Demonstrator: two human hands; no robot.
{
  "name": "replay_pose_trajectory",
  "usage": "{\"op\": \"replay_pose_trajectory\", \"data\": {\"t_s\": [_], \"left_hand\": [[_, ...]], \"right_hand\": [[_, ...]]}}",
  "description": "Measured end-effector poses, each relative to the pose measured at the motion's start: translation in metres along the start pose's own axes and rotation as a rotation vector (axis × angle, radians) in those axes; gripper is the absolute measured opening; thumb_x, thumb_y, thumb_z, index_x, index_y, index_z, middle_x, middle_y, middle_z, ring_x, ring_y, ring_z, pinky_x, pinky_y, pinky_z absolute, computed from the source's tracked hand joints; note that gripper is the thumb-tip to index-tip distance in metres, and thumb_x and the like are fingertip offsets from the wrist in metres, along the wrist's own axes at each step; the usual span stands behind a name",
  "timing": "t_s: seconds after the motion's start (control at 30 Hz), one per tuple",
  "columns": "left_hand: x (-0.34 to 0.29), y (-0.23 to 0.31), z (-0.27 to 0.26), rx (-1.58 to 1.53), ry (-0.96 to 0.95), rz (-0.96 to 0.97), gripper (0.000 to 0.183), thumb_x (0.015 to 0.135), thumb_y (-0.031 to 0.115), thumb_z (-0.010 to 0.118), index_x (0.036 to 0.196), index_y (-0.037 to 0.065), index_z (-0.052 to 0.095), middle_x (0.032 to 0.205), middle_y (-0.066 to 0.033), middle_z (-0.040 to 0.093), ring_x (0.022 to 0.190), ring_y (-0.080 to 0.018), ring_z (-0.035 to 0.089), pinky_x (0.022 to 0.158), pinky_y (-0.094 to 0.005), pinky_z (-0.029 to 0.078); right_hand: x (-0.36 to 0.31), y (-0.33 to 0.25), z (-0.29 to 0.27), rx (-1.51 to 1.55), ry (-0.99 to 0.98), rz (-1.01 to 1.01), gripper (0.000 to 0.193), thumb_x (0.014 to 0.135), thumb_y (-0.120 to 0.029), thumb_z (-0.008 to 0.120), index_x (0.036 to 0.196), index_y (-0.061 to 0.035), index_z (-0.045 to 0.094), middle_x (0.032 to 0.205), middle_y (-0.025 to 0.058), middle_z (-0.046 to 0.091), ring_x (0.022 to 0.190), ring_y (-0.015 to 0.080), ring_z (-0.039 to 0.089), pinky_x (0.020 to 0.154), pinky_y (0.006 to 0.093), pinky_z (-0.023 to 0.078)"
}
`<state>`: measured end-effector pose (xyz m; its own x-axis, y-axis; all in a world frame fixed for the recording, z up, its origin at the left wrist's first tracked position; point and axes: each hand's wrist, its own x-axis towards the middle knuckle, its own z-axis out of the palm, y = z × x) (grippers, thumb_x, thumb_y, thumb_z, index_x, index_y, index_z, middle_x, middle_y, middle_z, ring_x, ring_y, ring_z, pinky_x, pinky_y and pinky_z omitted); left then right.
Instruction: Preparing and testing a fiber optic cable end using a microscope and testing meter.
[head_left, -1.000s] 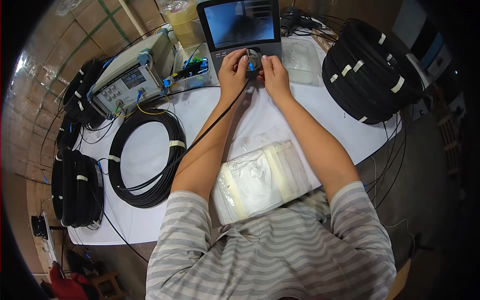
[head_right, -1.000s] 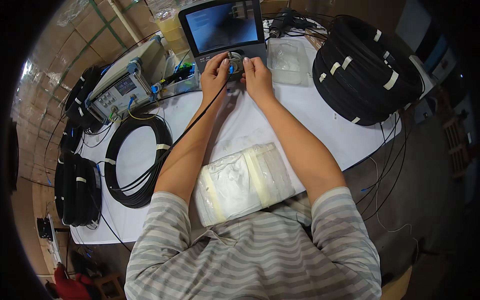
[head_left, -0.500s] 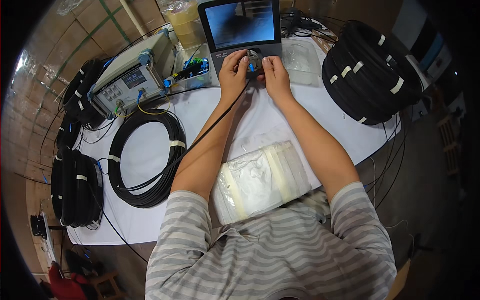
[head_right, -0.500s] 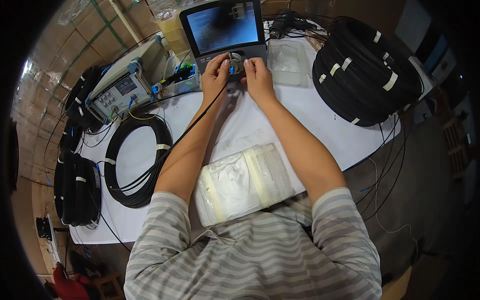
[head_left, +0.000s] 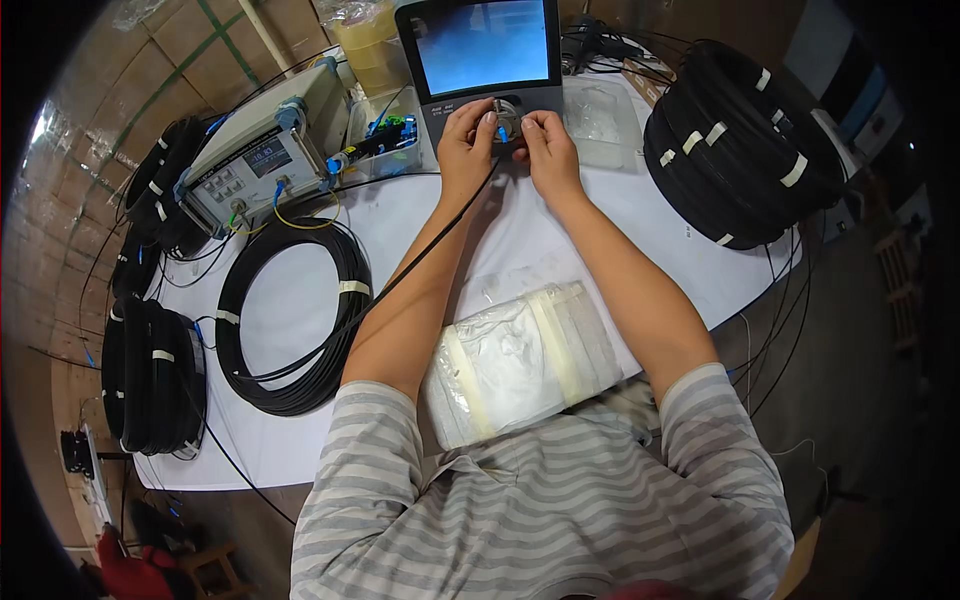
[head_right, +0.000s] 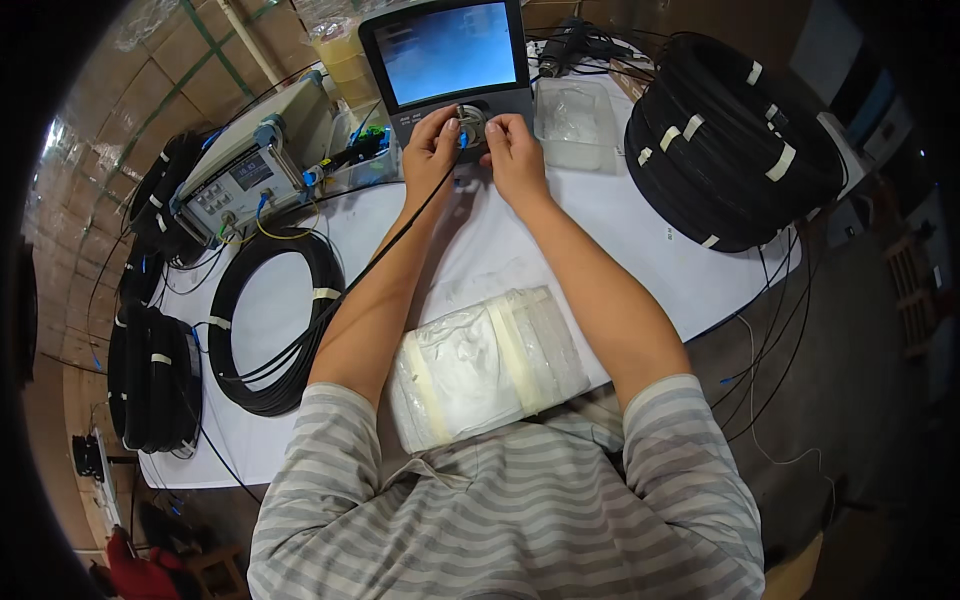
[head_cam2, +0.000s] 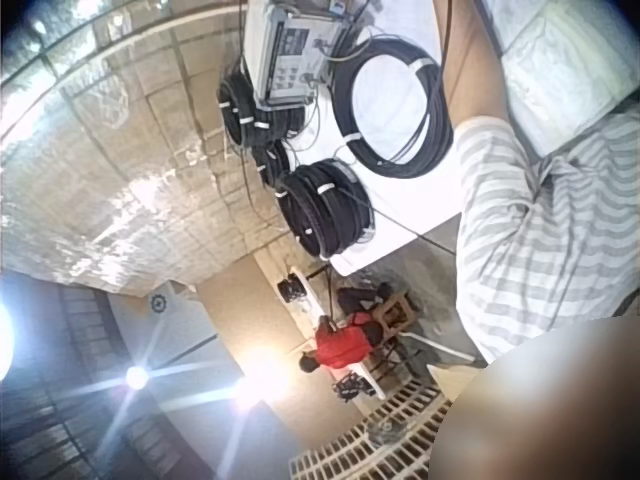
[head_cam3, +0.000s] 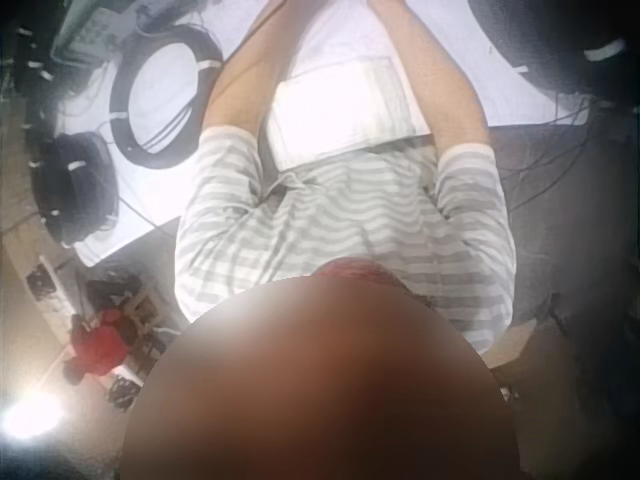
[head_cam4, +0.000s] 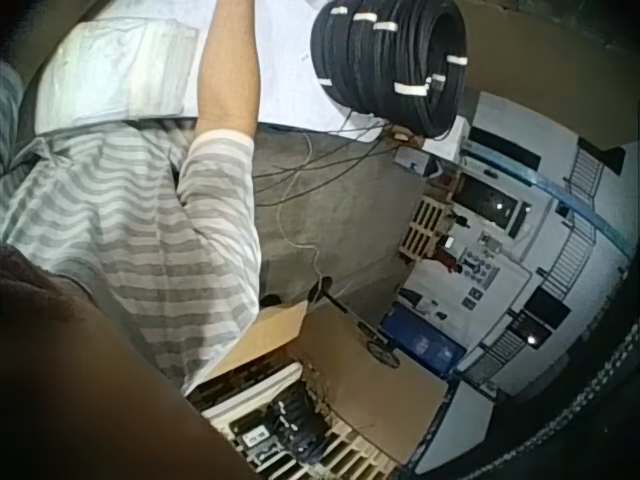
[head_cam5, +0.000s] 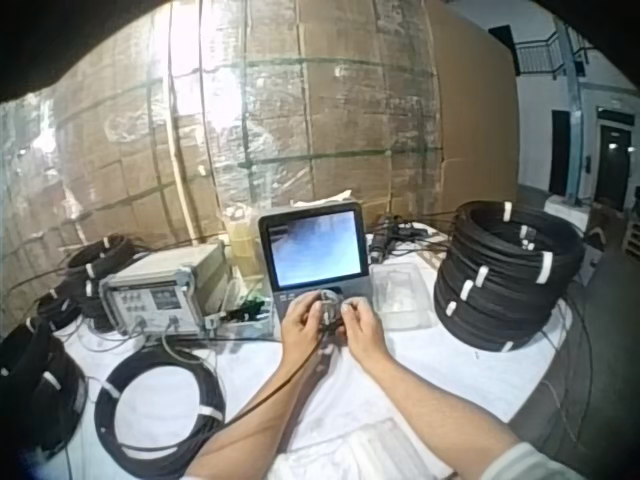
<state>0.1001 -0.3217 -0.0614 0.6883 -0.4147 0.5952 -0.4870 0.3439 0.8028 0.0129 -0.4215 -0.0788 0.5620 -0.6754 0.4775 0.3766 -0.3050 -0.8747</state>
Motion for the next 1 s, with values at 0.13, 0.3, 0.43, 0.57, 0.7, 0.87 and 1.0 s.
{"op": "replay_pose_trajectory", "data": {"t_s": [0.13, 0.3, 0.43, 0.57, 0.7, 0.87, 1.0], "left_hand": [[0.0006, -0.0001, -0.0001, -0.011, 0.006, 0.015, 0.03, 0.101, 0.024, 0.066, 0.125, 0.005, 0.071, 0.125, -0.0069, 0.063, 0.107, -0.0142, 0.062, 0.089, -0.0265, 0.049], [0.0005, 0.0, -0.001, 0.021, 0.002, 0.014, 0.03, 0.102, 0.024, 0.065, 0.124, 0.006, 0.071, 0.123, -0.0064, 0.064, 0.105, -0.0138, 0.062, 0.088, -0.0263, 0.049], [0.0021, -0.0041, -0.0021, 0.038, 0.006, 0.038, 0.03, 0.102, 0.024, 0.065, 0.124, 0.006, 0.071, 0.121, -0.006, 0.065, 0.103, -0.0127, 0.062, 0.086, -0.0257, 0.05], [0.0017, -0.0037, 0.0012, 0.026, 0.012, 0.069, 0.03, 0.102, 0.024, 0.065, 0.124, 0.005, 0.071, 0.121, -0.0058, 0.064, 0.101, -0.0116, 0.061, 0.082, -0.0246, 0.05], [0.0011, -0.0042, -0.0007, -0.006, 0.007, 0.026, 0.03, 0.102, 0.024, 0.065, 0.124, 0.005, 0.071, 0.121, -0.0055, 0.064, 0.098, -0.0113, 0.061, 0.081, -0.0241, 0.05], [0.001, -0.004, 0.0001, 0.005, 0.007, 0.03, 0.03, 0.102, 0.024, 0.065, 0.124, 0.005, 0.071, 0.122, -0.0055, 0.063, 0.098, -0.0114, 0.061, 0.081, -0.024, 0.05], [0.0006, -0.0023, 0.0, 0.009, -0.002, 0.015, 0.028, 0.102, 0.022, 0.065, 0.124, 0.005, 0.071, 0.124, -0.0074, 0.062, 0.101, -0.0134, 0.062, 0.083, -0.0255, 0.051]], "right_hand": [[0.0006, -0.0014, -0.0001, -0.075, 0.014, 0.026, 0.032, 0.106, -0.034, 0.056, 0.104, -0.0024, 0.06, 0.079, 0.0021, 0.062, 0.064, 0.0113, 0.064, 0.058, 0.0274, 0.053], [0.0021, -0.0013, 0.0008, -0.091, 0.022, 0.05, 0.034, 0.105, -0.036, 0.057, 0.103, -0.0023, 0.06, 0.078, 0.0023, 0.062, 0.062, 0.0113, 0.064, 0.057, 0.0276, 0.052], [0.0014, 0.0, 0.0011, -0.039, 0.028, 0.052, 0.029, 0.106, -0.032, 0.056, 0.104, -0.0028, 0.06, 0.078, 0.0019, 0.063, 0.062, 0.0111, 0.064, 0.058, 0.0268, 0.052], [0.0023, 0.0018, 0.0005, 0.053, 0.024, 0.03, 0.027, 0.106, -0.029, 0.056, 0.104, -0.003, 0.06, 0.079, 0.0018, 0.063, 0.063, 0.0113, 0.065, 0.059, 0.0265, 0.051], [0.0011, -0.0006, 0.0023, -0.025, 0.022, 0.008, 0.028, 0.106, -0.031, 0.055, 0.104, -0.0028, 0.06, 0.077, 0.0023, 0.063, 0.062, 0.0117, 0.065, 0.057, 0.0272, 0.051], [0.0024, -0.0006, 0.0007, -0.091, 0.025, 0.019, 0.032, 0.106, -0.034, 0.055, 0.102, -0.0026, 0.061, 0.075, 0.0027, 0.062, 0.061, 0.0119, 0.064, 0.057, 0.0283, 0.052], [0.0016, -0.0006, 0.0, -0.084, 0.028, 0.051, 0.032, 0.106, -0.034, 0.056, 0.101, -0.0029, 0.061, 0.074, 0.0018, 0.062, 0.061, 0.0115, 0.063, 0.058, 0.0282, 0.053]]}}
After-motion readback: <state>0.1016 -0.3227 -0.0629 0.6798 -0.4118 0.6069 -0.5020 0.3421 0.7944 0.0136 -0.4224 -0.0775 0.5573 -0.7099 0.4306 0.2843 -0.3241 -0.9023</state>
